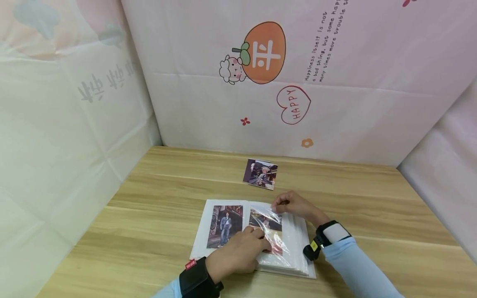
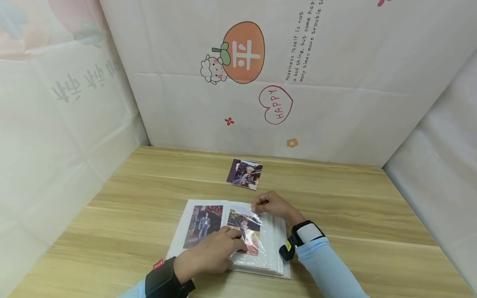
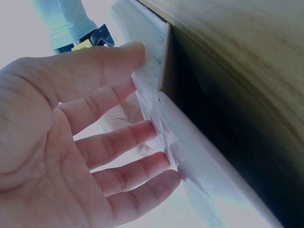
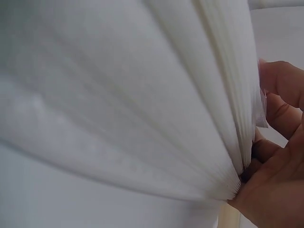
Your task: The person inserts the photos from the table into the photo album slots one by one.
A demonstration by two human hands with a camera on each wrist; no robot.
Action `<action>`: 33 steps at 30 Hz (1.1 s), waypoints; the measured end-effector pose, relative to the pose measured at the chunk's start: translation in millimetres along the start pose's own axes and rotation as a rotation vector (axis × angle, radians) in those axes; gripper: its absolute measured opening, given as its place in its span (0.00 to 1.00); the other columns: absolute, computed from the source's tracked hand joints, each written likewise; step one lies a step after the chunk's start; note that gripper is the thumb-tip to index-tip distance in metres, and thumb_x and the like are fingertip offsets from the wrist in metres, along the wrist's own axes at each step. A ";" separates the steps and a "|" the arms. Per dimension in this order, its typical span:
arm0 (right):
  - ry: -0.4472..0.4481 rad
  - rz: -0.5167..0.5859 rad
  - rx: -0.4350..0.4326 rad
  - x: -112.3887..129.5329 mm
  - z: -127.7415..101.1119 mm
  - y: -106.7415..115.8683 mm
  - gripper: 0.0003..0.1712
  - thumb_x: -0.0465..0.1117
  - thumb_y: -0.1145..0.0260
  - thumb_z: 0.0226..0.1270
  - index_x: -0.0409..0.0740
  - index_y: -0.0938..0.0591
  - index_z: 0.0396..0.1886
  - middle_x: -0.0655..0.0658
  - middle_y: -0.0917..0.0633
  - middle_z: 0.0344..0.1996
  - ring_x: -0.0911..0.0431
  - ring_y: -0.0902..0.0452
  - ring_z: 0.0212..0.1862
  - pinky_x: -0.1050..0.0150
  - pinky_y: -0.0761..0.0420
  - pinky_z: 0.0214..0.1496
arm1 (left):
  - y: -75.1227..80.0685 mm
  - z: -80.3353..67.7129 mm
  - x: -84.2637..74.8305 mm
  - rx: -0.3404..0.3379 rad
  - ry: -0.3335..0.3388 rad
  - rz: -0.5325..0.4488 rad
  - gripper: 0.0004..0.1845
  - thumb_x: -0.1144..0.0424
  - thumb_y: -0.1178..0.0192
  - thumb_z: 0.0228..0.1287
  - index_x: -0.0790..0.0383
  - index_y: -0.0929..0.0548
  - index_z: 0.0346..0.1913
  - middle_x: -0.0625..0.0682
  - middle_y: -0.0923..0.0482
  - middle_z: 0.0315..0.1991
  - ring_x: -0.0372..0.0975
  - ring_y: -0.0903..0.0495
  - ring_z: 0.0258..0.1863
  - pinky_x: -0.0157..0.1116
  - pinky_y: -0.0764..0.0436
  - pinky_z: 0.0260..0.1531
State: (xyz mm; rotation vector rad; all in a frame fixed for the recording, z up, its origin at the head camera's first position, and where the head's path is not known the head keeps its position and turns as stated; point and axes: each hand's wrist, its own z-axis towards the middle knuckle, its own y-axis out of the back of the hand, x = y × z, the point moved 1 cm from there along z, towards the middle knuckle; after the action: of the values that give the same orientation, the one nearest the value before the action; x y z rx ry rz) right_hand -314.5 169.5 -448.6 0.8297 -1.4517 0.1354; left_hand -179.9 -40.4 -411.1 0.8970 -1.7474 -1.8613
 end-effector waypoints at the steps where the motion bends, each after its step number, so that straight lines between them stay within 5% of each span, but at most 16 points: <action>1: 0.000 -0.006 -0.001 -0.1 -0.1 0.0 0.08 0.32 0.37 0.61 0.31 0.19 0.37 0.43 0.18 0.32 0.51 0.22 0.37 0.59 0.23 0.42 | 0.0 -0.2 -0.2 0.002 0.002 0.001 0.22 0.65 0.31 0.42 0.45 0.17 0.45 0.44 0.29 0.43 0.40 0.30 0.44 0.34 0.26 0.38; 6: 0.018 -0.082 -0.007 2.3 -3.5 2.6 0.14 0.37 0.36 0.61 0.32 0.20 0.43 0.42 0.18 0.37 0.51 0.23 0.40 0.59 0.24 0.43 | -0.8 0.3 0.0 -0.003 -0.001 0.001 0.20 0.58 0.30 0.44 0.45 0.18 0.45 0.45 0.29 0.43 0.40 0.31 0.45 0.34 0.26 0.37; 11: 0.129 -0.268 -0.013 8.3 -13.3 6.0 0.24 0.39 0.37 0.63 0.30 0.26 0.55 0.34 0.23 0.49 0.41 0.27 0.49 0.47 0.28 0.51 | -2.2 1.3 1.1 -0.019 -0.018 0.002 0.19 0.51 0.29 0.46 0.46 0.18 0.45 0.45 0.29 0.44 0.41 0.31 0.47 0.35 0.26 0.39; 21: 0.201 -0.554 -0.058 11.3 -58.9 -0.3 0.41 0.54 0.35 0.59 0.34 0.34 0.64 0.30 0.32 0.60 0.35 0.36 0.59 0.39 0.37 0.56 | -4.1 0.8 3.0 -0.046 -0.030 0.030 0.19 0.49 0.30 0.47 0.45 0.17 0.44 0.44 0.28 0.44 0.40 0.31 0.45 0.34 0.26 0.37; 33: 0.166 -0.610 -0.027 1.7 -95.5 -14.7 0.50 0.63 0.32 0.49 0.33 0.32 0.63 0.26 0.38 0.63 0.29 0.45 0.62 0.34 0.41 0.55 | -6.0 1.0 4.8 -0.041 -0.037 0.029 0.19 0.49 0.31 0.49 0.46 0.17 0.46 0.45 0.27 0.45 0.40 0.30 0.46 0.34 0.26 0.39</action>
State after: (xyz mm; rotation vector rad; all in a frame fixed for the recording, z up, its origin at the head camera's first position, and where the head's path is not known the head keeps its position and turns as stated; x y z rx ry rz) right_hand -228.2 212.6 -443.7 1.1736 -0.9927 -0.2706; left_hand -183.3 -42.4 -417.8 0.8222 -1.7278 -1.8993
